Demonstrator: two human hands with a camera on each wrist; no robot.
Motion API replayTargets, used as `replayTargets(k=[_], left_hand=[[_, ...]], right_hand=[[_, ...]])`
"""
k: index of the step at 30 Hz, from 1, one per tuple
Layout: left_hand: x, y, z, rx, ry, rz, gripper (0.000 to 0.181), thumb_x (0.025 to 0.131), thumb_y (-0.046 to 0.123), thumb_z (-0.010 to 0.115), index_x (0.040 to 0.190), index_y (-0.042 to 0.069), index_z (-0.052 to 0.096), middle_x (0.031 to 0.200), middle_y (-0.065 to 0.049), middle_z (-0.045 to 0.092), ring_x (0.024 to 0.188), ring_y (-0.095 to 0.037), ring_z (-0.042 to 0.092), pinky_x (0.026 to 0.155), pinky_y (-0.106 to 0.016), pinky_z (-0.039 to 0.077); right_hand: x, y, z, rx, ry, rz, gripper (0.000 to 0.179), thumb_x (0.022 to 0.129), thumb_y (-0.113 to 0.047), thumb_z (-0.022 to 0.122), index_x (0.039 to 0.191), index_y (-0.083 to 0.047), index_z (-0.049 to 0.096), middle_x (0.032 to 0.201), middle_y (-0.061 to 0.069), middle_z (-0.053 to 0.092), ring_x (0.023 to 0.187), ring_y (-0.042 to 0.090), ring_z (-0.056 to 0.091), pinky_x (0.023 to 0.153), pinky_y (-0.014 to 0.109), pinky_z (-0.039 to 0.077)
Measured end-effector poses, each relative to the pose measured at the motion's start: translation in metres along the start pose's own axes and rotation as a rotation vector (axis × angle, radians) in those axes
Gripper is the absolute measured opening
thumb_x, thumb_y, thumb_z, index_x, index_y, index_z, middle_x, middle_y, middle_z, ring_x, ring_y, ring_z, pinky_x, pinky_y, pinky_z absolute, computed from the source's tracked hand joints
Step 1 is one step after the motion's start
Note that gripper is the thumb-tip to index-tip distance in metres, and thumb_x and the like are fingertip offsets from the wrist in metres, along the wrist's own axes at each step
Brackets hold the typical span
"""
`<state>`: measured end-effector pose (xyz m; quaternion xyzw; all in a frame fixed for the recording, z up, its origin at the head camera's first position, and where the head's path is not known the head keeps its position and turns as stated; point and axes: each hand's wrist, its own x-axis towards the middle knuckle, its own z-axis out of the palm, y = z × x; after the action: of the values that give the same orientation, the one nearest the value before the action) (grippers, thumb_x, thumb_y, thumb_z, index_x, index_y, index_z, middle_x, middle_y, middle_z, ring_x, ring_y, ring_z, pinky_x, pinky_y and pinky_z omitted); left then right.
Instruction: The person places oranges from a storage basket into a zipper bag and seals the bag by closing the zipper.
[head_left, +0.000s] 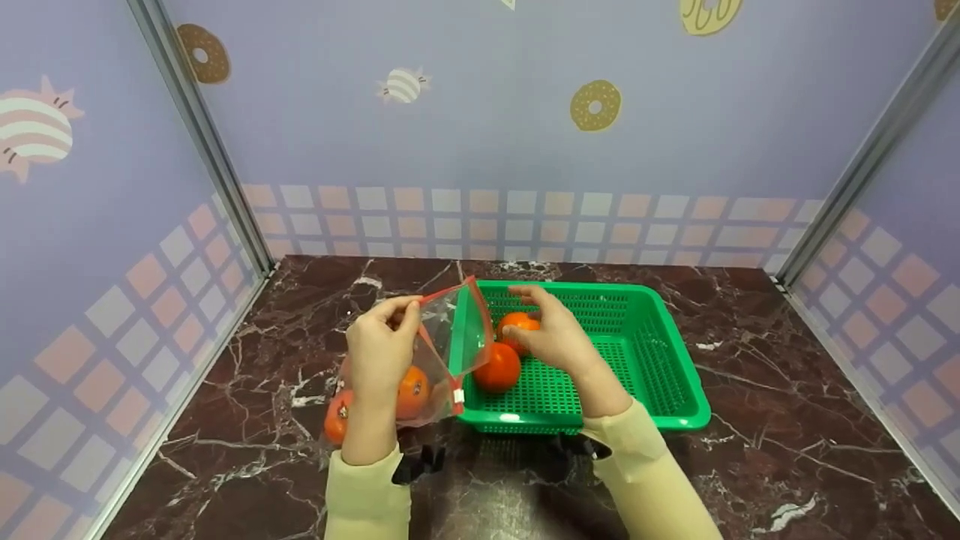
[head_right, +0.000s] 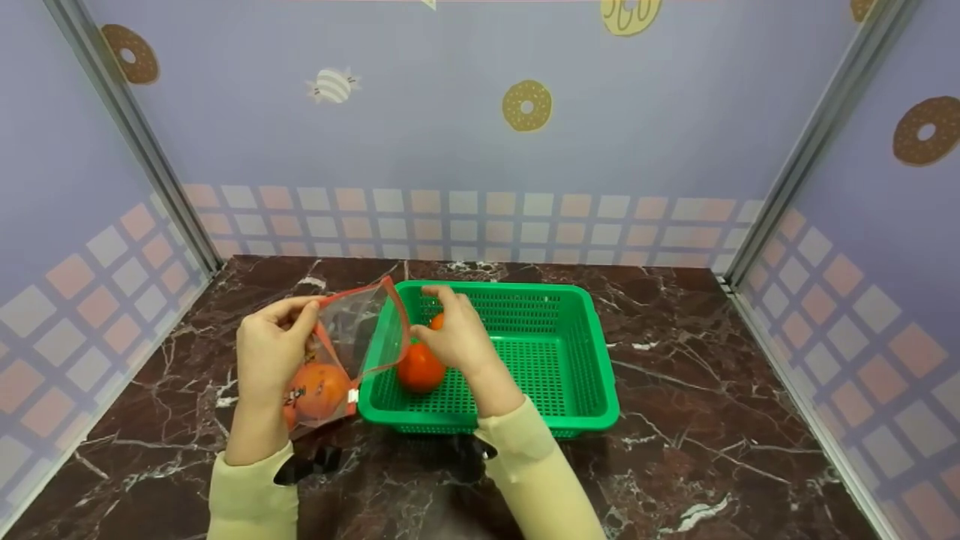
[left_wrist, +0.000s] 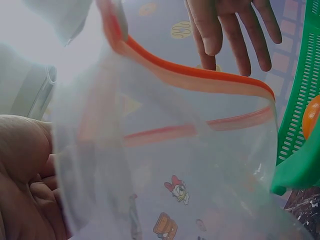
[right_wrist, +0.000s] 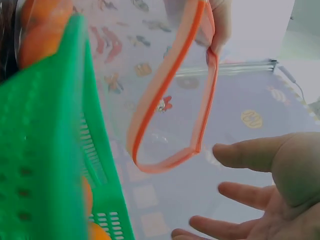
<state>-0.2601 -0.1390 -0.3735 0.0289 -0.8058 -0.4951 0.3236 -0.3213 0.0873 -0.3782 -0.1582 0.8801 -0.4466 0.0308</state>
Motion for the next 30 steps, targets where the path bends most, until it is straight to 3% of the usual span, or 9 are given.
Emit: replayTargets(k=[6,10,19,30], left_hand=[[0.000,-0.001,-0.001,-0.008,0.004,0.000,0.016,0.098,0.010,0.068,0.102,0.005,0.082,0.072,-0.012,0.071,0.045,-0.006,0.050,0.044,-0.017,0.034],[0.000,0.000,0.000,0.001,0.008,0.001,0.015,0.098,0.011,0.068,0.102,0.005,0.082,0.073,-0.011,0.071,0.047,-0.006,0.049,0.046,-0.017,0.035],[0.000,0.000,0.001,0.001,-0.003,0.001,0.016,0.098,0.010,0.067,0.102,0.004,0.082,0.074,-0.013,0.072,0.046,0.001,0.048,0.047,-0.017,0.035],[0.000,-0.001,0.001,0.024,0.011,0.026,0.015,0.098,0.010,0.068,0.101,0.005,0.082,0.075,-0.012,0.072,0.053,-0.006,0.047,0.052,-0.018,0.036]], right_hand=[[0.021,-0.007,-0.010,-0.173,-0.168,0.015,0.061,0.096,-0.018,0.072,0.152,-0.016,0.048,0.156,0.021,0.047,0.144,0.041,0.046,0.113,0.060,0.043],[0.039,-0.007,-0.013,-0.233,-0.237,0.030,0.060,0.096,-0.017,0.073,0.151,-0.017,0.049,0.157,0.021,0.046,0.145,0.042,0.044,0.114,0.059,0.043],[0.073,0.009,-0.011,-0.342,-0.283,0.020,0.061,0.092,-0.016,0.077,0.148,-0.015,0.053,0.153,0.021,0.052,0.142,0.040,0.049,0.113,0.056,0.045],[0.088,0.031,0.000,-0.466,-0.351,0.024,0.063,0.090,-0.016,0.077,0.148,-0.011,0.053,0.155,0.017,0.051,0.142,0.039,0.049,0.117,0.053,0.042]])
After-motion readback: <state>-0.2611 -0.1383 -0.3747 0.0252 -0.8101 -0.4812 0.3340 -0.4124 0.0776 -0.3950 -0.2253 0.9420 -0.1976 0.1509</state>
